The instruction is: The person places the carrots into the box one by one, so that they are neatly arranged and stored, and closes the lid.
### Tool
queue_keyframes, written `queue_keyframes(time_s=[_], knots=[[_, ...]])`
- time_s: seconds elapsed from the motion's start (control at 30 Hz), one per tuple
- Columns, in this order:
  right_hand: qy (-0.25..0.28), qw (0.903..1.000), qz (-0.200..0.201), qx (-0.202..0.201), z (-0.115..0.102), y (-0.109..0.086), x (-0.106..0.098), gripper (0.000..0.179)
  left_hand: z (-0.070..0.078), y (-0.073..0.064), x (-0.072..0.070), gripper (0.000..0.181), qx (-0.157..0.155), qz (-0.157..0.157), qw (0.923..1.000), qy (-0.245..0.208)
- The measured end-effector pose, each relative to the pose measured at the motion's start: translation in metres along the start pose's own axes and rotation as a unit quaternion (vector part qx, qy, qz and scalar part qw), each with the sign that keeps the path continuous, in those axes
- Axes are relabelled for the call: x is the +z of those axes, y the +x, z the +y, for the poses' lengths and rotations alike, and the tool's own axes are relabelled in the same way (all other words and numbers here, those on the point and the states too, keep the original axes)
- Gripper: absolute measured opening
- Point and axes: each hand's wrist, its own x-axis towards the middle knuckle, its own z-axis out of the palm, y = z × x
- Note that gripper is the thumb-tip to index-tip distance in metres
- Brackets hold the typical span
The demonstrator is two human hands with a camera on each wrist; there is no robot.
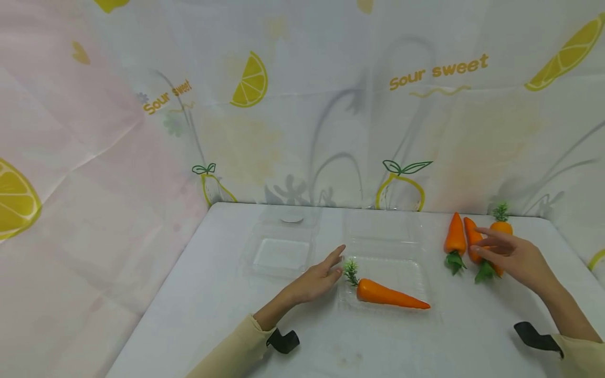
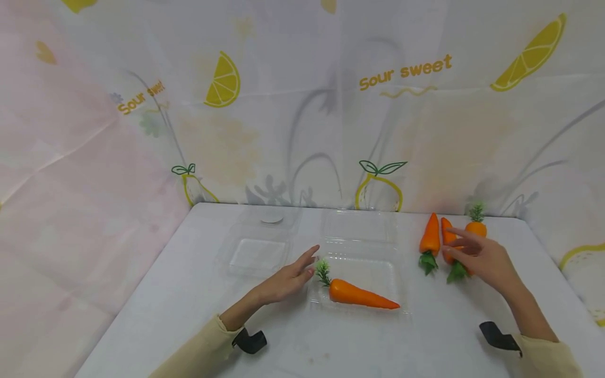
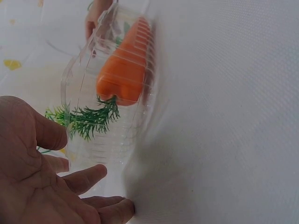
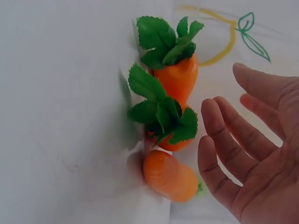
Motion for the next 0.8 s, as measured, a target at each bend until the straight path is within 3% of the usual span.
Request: queue_keyframes(time_s=[0.43,0.8], knots=[[-0.04,0.9983,0.01,0.041,0.012,0.002,-0.006,0.062,0.0,-0.001,-0.001,0.059,0.003,0.0,1.0,-0.003],[-0.068,0.9929,0.041,0.089,0.013,0.002,-0.005,0.067,0.0,-0.002,0.0,0.058,0.004,-0.001,1.0,0.001]])
